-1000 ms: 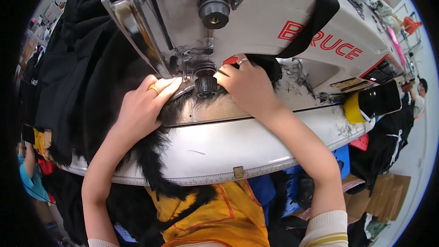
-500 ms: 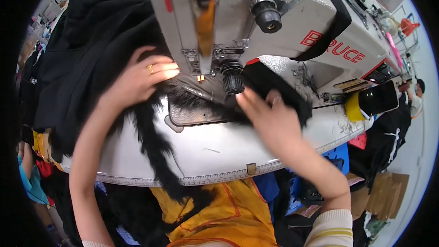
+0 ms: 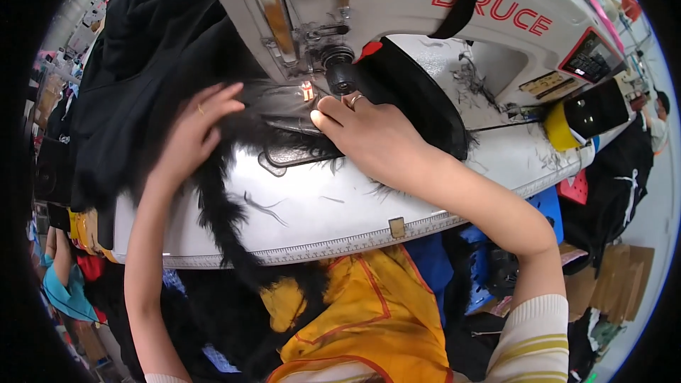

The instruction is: Sewing black fur onto a black garment using a sewing machine.

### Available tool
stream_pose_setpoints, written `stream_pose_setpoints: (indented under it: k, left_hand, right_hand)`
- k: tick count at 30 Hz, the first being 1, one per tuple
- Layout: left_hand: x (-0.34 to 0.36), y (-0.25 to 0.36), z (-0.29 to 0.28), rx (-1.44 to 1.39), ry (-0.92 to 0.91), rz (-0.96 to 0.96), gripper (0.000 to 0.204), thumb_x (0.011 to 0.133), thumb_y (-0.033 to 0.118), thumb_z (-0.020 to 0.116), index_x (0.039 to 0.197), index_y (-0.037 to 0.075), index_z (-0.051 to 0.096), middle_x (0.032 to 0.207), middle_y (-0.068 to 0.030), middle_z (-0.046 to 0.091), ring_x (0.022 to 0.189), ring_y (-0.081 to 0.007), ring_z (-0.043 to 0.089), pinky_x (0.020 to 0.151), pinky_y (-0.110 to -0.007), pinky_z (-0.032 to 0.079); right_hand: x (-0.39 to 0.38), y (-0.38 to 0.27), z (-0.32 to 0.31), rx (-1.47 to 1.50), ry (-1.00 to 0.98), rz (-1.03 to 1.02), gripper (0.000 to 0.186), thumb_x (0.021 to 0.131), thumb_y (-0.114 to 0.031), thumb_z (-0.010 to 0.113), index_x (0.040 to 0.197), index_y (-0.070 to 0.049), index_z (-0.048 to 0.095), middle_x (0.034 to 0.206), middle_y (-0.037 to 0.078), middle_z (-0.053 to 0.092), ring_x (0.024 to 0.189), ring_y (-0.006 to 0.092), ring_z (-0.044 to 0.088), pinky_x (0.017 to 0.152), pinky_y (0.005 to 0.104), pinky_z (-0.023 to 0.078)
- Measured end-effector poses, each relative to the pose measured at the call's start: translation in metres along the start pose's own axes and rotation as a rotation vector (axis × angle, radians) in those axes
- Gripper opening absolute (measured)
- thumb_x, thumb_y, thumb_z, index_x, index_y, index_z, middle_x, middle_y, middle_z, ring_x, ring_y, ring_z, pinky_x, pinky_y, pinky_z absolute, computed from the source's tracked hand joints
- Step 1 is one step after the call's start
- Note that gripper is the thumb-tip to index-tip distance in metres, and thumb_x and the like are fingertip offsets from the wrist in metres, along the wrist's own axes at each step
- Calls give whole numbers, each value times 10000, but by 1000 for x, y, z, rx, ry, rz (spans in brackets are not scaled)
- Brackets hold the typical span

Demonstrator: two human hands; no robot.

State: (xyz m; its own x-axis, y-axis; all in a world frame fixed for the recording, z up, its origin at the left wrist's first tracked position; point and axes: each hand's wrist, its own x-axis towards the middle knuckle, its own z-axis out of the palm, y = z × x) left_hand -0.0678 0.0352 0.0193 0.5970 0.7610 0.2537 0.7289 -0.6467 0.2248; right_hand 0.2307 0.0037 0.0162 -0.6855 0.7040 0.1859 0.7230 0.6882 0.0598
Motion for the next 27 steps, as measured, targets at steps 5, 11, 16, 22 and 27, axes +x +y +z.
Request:
stream_pose_setpoints:
  k: [5, 11, 16, 22, 27]
  left_hand:
    - [21, 92, -21, 33, 51, 112, 431, 622, 24, 606, 1051, 70, 607, 1129, -94, 579, 1105, -296, 511, 952, -388, 402]
    - [14, 83, 29, 34, 64, 139, 555, 590, 25, 676, 1131, 92, 571, 1050, -24, 569, 953, -218, 553, 722, -318, 512]
    - [6, 85, 13, -74, -83, 20, 561, 525, -11, 669, 1077, 72, 606, 1061, -32, 575, 975, -244, 555, 730, -324, 513]
    - [30, 97, 20, 11, -66, 72, 527, 548, -80, 595, 1061, 39, 573, 1020, -86, 543, 1019, -287, 526, 832, -333, 473]
    - [1, 77, 24, 136, 53, 129, 422, 700, 0, 563, 1113, 78, 596, 1158, -30, 601, 1060, -203, 597, 801, -294, 529]
  right_hand:
    - [-5, 16, 7, 139, 29, -105, 493, 697, 11, 569, 1173, -115, 548, 1219, 6, 508, 999, 248, 549, 655, 311, 541]
    - [-2, 28, 10, 432, 47, -107, 479, 699, -95, 601, 1172, -171, 609, 1249, -75, 557, 921, 202, 539, 686, 289, 524]
    - [-6, 23, 5, 210, 37, -67, 507, 692, -149, 658, 1193, -189, 593, 1199, -80, 580, 939, 190, 520, 658, 273, 522]
    - [-3, 23, 15, 236, 130, -108, 500, 690, -133, 668, 1182, -182, 596, 1136, -84, 586, 945, 193, 517, 643, 271, 519]
    - [-2, 24, 18, 214, 178, -4, 454, 674, -112, 673, 1121, -173, 627, 1069, -83, 599, 933, 180, 520, 623, 275, 519]
